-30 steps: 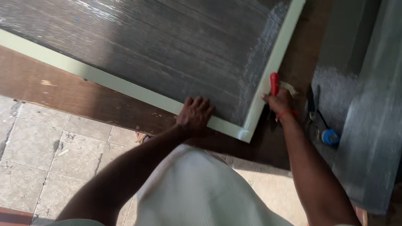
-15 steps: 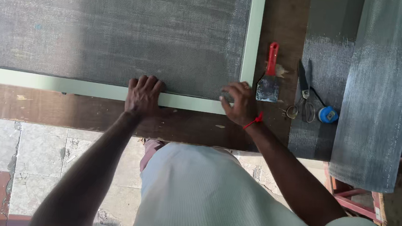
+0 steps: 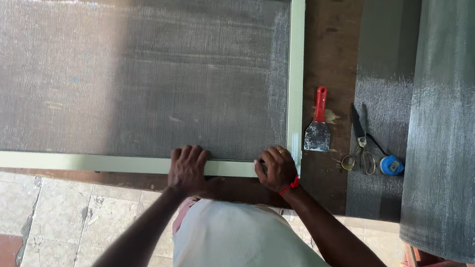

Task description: The person secures a mesh screen into a rectangular window frame using a red-handled flat tool to press the spline into the frame groove. They work along the edges of the frame, ensuring the mesh is taut and properly seated. The person also uses pliers to adjust the spline at the corners.

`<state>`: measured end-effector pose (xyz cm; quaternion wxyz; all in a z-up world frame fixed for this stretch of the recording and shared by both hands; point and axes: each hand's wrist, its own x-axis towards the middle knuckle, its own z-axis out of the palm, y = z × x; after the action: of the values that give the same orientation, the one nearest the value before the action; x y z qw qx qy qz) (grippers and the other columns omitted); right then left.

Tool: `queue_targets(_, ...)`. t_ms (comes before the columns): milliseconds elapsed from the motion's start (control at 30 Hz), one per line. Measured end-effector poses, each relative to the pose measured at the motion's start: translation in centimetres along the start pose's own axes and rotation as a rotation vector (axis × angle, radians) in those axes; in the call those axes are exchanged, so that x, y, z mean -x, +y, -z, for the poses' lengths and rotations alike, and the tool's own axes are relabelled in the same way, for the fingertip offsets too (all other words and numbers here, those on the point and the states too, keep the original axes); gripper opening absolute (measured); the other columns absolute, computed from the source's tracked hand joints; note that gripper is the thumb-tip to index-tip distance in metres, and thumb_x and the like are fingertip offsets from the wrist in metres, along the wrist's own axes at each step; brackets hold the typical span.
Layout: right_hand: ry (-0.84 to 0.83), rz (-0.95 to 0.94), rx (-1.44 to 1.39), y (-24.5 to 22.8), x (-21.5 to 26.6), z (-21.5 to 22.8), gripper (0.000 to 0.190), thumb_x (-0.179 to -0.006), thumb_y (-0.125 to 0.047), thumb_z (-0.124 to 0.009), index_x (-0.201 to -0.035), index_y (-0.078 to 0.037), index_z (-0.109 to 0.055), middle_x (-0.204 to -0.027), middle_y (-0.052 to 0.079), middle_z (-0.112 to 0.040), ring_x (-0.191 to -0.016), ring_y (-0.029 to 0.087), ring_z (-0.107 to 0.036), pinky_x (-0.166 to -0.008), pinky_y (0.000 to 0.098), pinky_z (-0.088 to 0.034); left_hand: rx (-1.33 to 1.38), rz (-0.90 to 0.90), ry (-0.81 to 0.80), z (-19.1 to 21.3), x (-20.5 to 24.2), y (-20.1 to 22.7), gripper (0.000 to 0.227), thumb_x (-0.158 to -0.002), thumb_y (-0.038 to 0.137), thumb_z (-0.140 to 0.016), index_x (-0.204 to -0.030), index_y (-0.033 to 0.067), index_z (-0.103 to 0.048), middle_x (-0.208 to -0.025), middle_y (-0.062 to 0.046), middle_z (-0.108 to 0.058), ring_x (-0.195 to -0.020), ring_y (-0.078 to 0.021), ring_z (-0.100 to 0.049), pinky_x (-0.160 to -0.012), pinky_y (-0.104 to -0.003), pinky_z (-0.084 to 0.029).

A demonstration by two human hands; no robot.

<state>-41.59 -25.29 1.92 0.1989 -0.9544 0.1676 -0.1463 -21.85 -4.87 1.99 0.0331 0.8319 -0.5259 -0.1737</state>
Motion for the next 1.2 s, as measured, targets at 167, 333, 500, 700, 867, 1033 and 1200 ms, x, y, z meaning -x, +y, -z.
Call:
queue_targets(167, 0.029, 0.016, 0.008, -0.2, 0.2, -0.2, 0.019, -0.08, -0.019, -0.073, -0.078, -0.004, -0.062, -0.081, 0.013, -0.06, -0.08, 0.032, -0.06, -0.075, 0.0445, -0.049, 0.078, -0.19, 0.128, -2.0, -2.3, 6.6, 0.07, -0.084, 0.07, -0.062, -0.123, 0.0121, -0.059, -0.114, -0.006, -0.054, -0.109, -0.0246, -0.051, -0.091, -0.044, -0.039)
queue_targets(333, 0.069, 0.031, 0.032, 0.3, 0.0, -0.7, 0.019, -0.079, -0.02, -0.073, -0.078, -0.005, -0.062, -0.081, 0.012, -0.059, -0.081, 0.032, -0.06, -0.077, 0.0444, -0.05, 0.102, -0.146, -0.013, -2.4, -3.9, 7.6, 0.075, -0.086, 0.076, -0.059, -0.121, 0.0096, -0.057, -0.115, -0.008, -0.053, -0.111, -0.025, -0.049, -0.094, -0.044, -0.038)
queue_targets(500, 0.072, 0.01, 0.055, 0.2, 0.6, -1.3, 0.022, -0.08, -0.019, -0.072, -0.073, -0.005, -0.057, -0.078, 0.012, -0.057, -0.076, 0.031, -0.06, -0.072, 0.0445, -0.05, 0.115, -0.159, -0.034, -2.2, -3.3, 7.4, 0.076, -0.084, 0.072, -0.063, -0.123, 0.0076, -0.056, -0.113, -0.009, -0.052, -0.107, -0.0257, -0.049, -0.094, -0.044, -0.038)
queue_targets(700, 0.064, 0.0, 0.073, 0.6, -0.1, -1.6, 0.024, -0.082, -0.02, -0.072, -0.072, -0.005, -0.056, -0.076, 0.012, -0.056, -0.074, 0.031, -0.059, -0.069, 0.0448, -0.05, 0.109, -0.177, -0.019, -3.0, -4.1, 7.1, 0.073, -0.085, 0.069, -0.064, -0.124, 0.008, -0.056, -0.113, -0.01, -0.052, -0.107, -0.0265, -0.049, -0.096, -0.044, -0.039)
queue_targets(867, 0.094, 0.018, 0.048, -0.1, 0.0, -1.1, 0.022, -0.082, -0.019, -0.072, -0.074, -0.005, -0.057, -0.079, 0.013, -0.057, -0.077, 0.033, -0.06, -0.071, 0.0448, -0.05, 0.087, -0.203, -0.065, -3.4, -4.2, 7.2, 0.07, -0.083, 0.063, -0.067, -0.127, 0.0097, -0.057, -0.115, -0.01, -0.053, -0.11, -0.0262, -0.051, -0.095, -0.044, -0.042)
queue_targets(1033, 0.176, -0.03, -0.027, 1.0, 0.6, 0.3, 0.018, -0.087, -0.019, -0.073, -0.084, -0.004, -0.064, -0.088, 0.014, -0.062, -0.086, 0.035, -0.062, -0.078, 0.0456, -0.05, 0.128, -0.242, 0.15, -3.8, -3.7, 7.0, 0.081, -0.076, 0.068, -0.072, -0.125, 0.0056, -0.06, -0.116, -0.01, -0.056, -0.113, -0.0284, -0.052, -0.096, -0.044, -0.043)
queue_targets(1200, 0.46, -0.418, 0.209, 10.9, -1.2, 2.1, 0.044, -0.087, -0.027, -0.08, -0.118, 0.0, -0.066, -0.111, 0.018, -0.063, -0.104, 0.038, -0.061, -0.086, 0.0508, -0.05, 0.116, -0.167, 0.085, -4.0, -3.9, 7.1, 0.088, -0.074, 0.08, -0.064, -0.119, 0.0038, -0.062, -0.117, -0.012, -0.056, -0.111, -0.028, -0.052, -0.095, -0.043, -0.042)
